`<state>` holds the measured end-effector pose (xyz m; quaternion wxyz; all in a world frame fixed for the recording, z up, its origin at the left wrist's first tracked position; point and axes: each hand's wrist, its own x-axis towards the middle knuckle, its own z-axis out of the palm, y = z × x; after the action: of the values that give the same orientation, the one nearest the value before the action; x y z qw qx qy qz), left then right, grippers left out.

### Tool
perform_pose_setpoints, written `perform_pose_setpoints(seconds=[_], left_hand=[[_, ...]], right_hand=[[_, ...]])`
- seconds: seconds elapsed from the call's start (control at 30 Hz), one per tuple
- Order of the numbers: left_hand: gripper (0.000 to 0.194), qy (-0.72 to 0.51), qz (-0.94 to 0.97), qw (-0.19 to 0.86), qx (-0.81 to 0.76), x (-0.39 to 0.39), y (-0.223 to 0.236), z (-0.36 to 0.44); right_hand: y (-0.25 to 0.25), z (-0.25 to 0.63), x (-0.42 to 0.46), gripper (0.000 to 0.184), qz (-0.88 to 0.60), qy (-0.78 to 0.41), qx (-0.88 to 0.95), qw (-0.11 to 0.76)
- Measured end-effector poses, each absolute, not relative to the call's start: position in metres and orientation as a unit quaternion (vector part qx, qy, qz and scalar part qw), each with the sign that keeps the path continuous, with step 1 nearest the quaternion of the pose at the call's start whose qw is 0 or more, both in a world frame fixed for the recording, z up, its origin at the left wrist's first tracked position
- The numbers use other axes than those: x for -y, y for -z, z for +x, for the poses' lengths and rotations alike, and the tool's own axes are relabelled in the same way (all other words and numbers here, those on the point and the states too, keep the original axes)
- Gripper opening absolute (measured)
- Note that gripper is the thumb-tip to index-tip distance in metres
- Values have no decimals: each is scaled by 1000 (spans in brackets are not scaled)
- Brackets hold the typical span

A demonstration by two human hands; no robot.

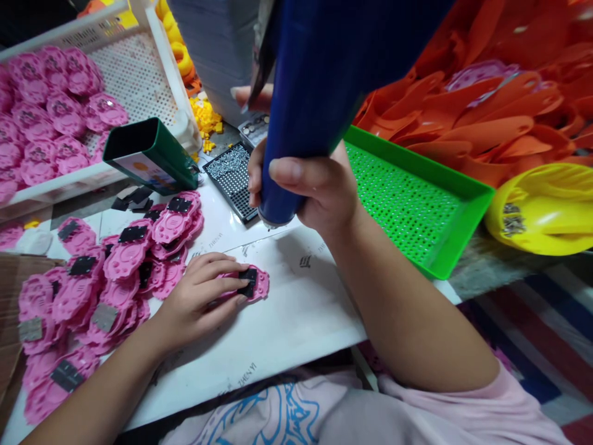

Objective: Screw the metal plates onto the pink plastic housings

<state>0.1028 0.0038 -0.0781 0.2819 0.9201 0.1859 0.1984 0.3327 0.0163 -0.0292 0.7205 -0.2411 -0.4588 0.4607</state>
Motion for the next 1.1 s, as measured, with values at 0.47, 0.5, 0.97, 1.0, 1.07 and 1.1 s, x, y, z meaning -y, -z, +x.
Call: perform_pose_setpoints(seconds=[0.47,0.5,0.97,1.0,1.07,1.1], left_hand=[[13,-194,923,278,-181,-5,78,102],[13,-195,923,279,-181,-5,78,102],[10,-199,921,282,-181,-6,80,102],[11,-203,920,281,-184,-6,82,102],[12,-209,917,275,-197,-5,84,103],[13,-214,916,272,-203,-5,85,103]], right_hand=[[33,338,-15,43,-236,-470,490,695],[32,337,-15,43,-240,-470,488,696],[23,335,-8,54,-249,-453,512,686],[20,334,-9,54,-251,-443,510,694],[13,332,-15,48,-266,-415,493,717],[10,331,-20,45,-279,-399,481,729]])
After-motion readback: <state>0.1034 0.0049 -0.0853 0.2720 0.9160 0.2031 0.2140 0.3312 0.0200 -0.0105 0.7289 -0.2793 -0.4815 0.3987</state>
